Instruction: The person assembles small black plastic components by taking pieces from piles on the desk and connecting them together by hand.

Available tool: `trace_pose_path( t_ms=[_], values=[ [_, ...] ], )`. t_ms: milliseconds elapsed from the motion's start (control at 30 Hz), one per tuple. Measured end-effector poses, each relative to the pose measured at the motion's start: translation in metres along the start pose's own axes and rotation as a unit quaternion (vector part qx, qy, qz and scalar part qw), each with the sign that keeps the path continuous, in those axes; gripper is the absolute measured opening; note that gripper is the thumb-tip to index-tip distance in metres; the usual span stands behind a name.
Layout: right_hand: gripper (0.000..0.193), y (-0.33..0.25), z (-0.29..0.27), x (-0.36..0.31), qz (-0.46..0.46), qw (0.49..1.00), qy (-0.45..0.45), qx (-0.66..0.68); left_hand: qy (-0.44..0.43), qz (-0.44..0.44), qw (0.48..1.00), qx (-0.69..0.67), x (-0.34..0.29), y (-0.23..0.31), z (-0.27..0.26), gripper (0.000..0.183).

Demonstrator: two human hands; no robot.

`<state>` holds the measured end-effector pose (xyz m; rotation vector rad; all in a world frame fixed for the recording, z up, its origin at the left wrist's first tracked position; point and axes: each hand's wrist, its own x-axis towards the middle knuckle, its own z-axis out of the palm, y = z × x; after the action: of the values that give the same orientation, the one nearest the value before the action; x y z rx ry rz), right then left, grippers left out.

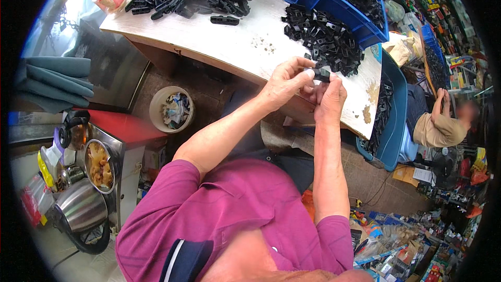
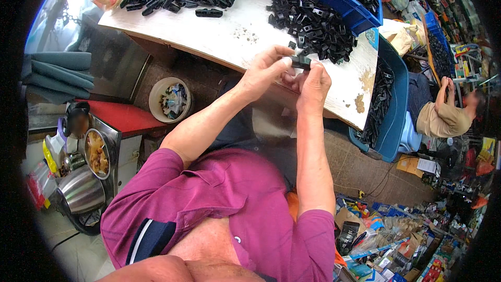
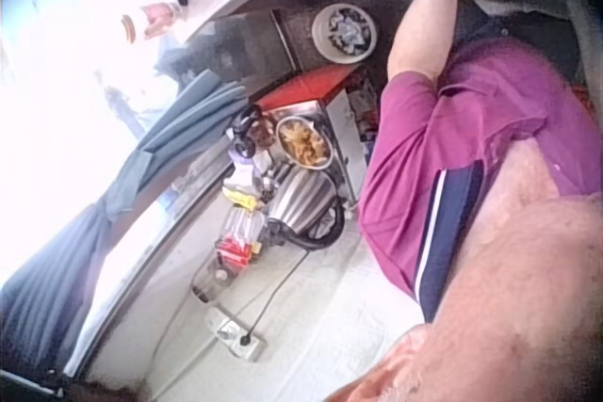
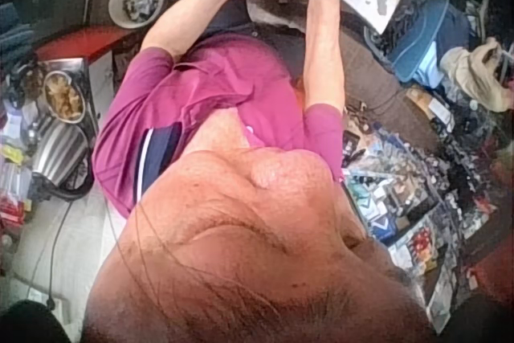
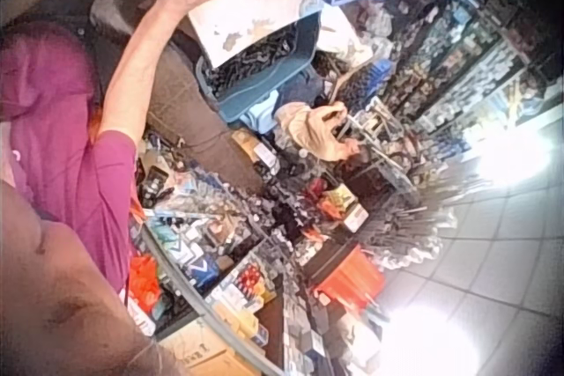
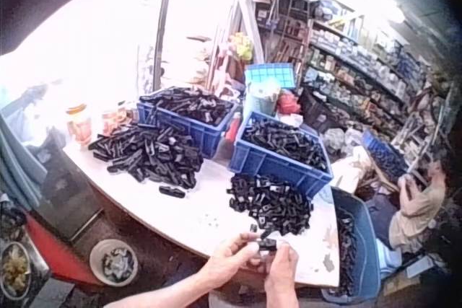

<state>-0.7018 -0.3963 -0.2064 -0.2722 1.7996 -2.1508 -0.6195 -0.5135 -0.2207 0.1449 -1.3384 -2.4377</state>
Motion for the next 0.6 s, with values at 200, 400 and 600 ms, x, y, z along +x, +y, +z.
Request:
trace_pose_path(
  t_ms=[200, 400, 600],
  values=[
    [0.046, -0.023, -0.032, 0.016, 0.068, 0.984, 0.143, 0.075, 0.157, 0.176, 0.908, 0.346, 0.005, 0.003, -0.013, 0.015],
    [0.055, -0.064, -0.101, 0.04, -0.004, 0.932, 0.349, 0.097, 0.12, 0.289, 0.716, 0.625, 0.022, -0.004, -0.003, 0.007],
    [0.053, -0.039, -0.077, 0.026, 0.106, 0.968, 0.226, -0.011, 0.105, 0.282, 0.695, 0.653, 0.029, -0.02, -0.008, 0.015]
  ],
)
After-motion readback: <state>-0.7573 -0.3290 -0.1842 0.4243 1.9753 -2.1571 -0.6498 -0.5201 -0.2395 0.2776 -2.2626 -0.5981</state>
